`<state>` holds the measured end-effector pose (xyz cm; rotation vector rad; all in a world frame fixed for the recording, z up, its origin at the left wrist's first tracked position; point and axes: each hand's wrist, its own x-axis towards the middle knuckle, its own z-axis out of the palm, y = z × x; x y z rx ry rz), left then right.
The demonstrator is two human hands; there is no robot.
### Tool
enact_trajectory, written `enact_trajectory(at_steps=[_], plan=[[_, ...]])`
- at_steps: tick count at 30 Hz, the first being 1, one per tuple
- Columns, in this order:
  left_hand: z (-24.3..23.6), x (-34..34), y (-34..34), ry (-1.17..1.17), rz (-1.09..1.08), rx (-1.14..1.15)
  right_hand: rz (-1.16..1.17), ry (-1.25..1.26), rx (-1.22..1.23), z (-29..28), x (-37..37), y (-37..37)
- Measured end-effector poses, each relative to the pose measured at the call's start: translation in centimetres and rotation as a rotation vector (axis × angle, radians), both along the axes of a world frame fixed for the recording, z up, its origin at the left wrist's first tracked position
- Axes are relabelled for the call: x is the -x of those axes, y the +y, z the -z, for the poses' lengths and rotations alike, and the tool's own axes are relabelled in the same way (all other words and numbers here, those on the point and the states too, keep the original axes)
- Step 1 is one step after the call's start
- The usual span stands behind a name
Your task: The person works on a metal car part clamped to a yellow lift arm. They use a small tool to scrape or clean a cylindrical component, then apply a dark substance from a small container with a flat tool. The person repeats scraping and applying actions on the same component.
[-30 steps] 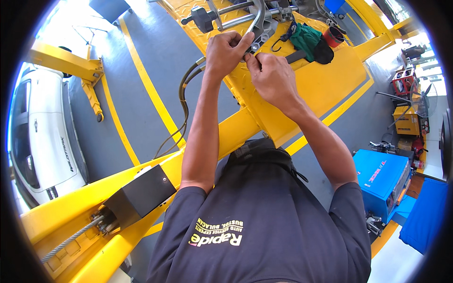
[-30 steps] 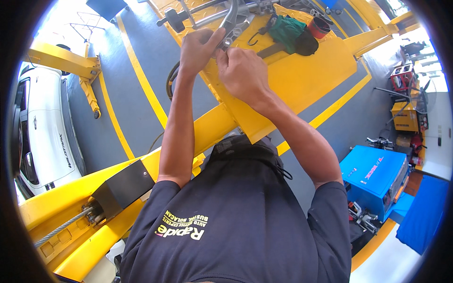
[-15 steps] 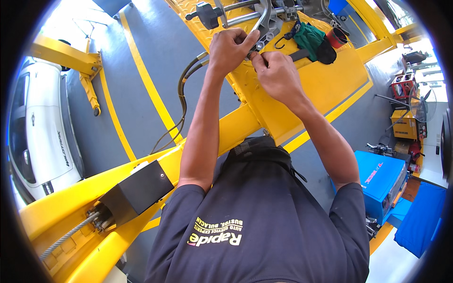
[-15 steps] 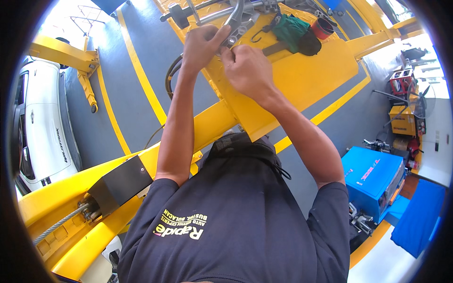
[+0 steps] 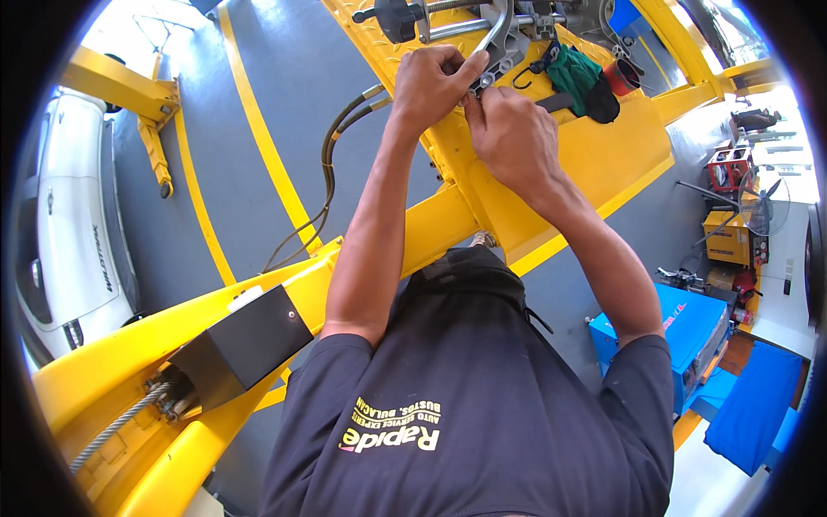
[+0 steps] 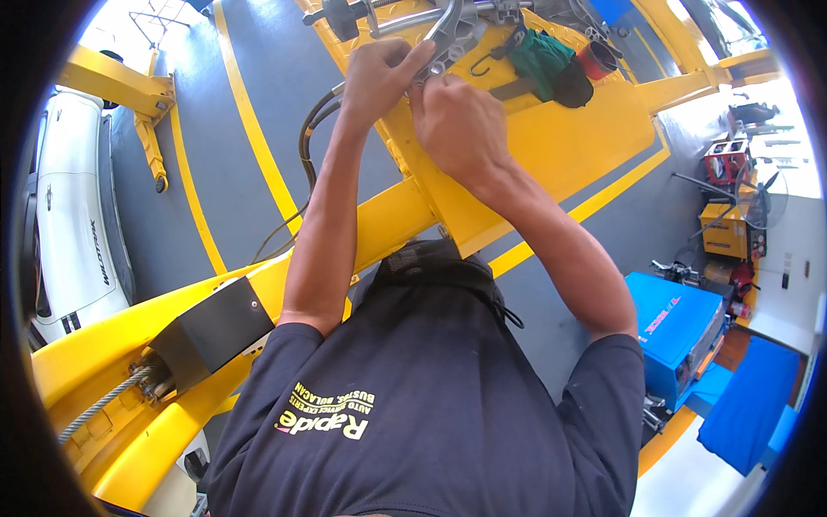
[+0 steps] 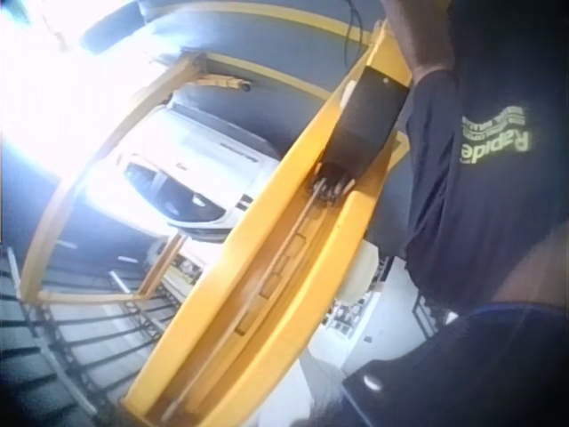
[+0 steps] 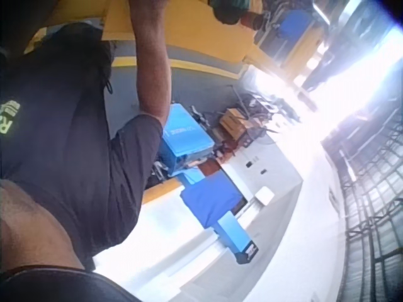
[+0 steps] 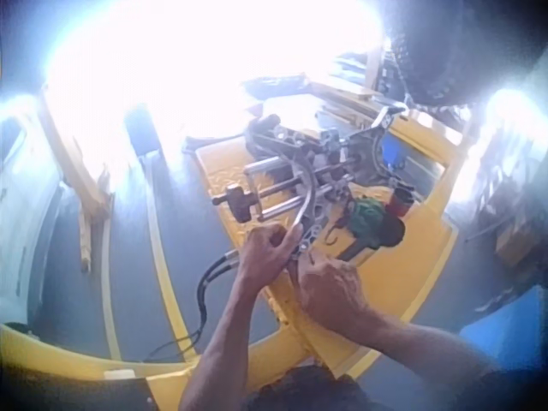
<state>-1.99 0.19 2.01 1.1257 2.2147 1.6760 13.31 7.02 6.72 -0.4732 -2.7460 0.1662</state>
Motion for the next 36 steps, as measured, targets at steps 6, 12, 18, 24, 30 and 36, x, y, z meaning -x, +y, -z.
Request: enact_trajectory(at_steps=[6,12,18,24,30,36], plan=[[0.3,0.3,0.1,-0.056,0.030,-0.005,0.086,-0.068,0.396,-2.2,-0.1,0.0],[0.9,0.0,0.3,0.026,-0.002,0.022,-0.149,0.025,-0.136,-0.8,-1.6,0.3],[1.3,0.4,0.3,-0.009,-0.021,-0.003,-0.048,-0.022,0.059,-5.4,-5.1,-0.3],[1.1,0.2,0.3,0.052,-0.003,0.074,0.073,0.010,0.107,-4.0,-5.1,1.9],[1.2,0.4,0.4,0.081,-0.022,0.046,0.071,-0.018,0.036,-3.1,-3.5,1.8],[1.5,0.1,0.4,0.091,-0.024,-0.005,-0.018,0.018,-0.203,-1.6,-2.3,1.7]])
